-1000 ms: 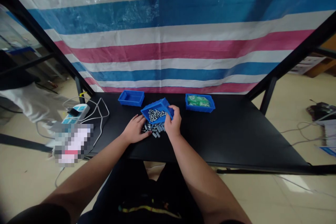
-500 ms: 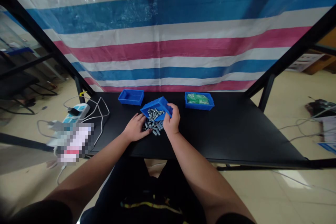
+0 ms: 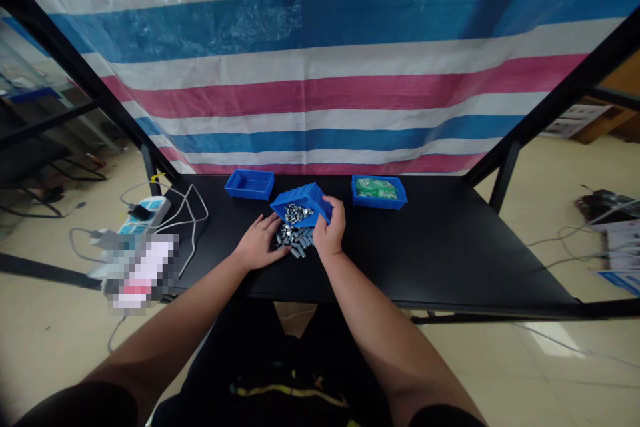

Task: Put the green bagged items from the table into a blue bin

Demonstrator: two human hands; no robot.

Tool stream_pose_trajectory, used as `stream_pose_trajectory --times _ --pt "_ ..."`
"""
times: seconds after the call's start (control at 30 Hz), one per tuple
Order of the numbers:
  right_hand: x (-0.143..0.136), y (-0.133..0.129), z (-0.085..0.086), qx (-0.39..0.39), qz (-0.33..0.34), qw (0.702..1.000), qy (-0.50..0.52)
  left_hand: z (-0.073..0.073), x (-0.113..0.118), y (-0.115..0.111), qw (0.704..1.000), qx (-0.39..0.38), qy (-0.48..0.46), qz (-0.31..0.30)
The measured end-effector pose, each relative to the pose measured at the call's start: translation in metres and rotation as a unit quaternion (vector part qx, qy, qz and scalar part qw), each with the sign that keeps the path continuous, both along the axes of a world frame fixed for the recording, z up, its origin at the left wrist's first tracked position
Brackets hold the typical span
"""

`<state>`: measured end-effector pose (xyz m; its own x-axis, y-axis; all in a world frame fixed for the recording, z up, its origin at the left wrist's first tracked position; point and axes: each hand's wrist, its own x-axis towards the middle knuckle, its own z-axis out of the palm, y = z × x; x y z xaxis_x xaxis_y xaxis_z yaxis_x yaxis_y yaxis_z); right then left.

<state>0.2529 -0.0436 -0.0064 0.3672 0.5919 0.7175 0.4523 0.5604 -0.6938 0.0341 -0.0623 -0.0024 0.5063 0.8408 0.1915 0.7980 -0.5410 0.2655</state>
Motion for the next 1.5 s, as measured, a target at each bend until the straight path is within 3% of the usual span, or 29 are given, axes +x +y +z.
stream_pose_trajectory --times 1.5 --pt "0.0036 0.0015 -0.0063 0.029 0.006 0.999 -0.031 -0.0006 0.0018 -0.0030 1.000 -0.003 -0.026 -0.002"
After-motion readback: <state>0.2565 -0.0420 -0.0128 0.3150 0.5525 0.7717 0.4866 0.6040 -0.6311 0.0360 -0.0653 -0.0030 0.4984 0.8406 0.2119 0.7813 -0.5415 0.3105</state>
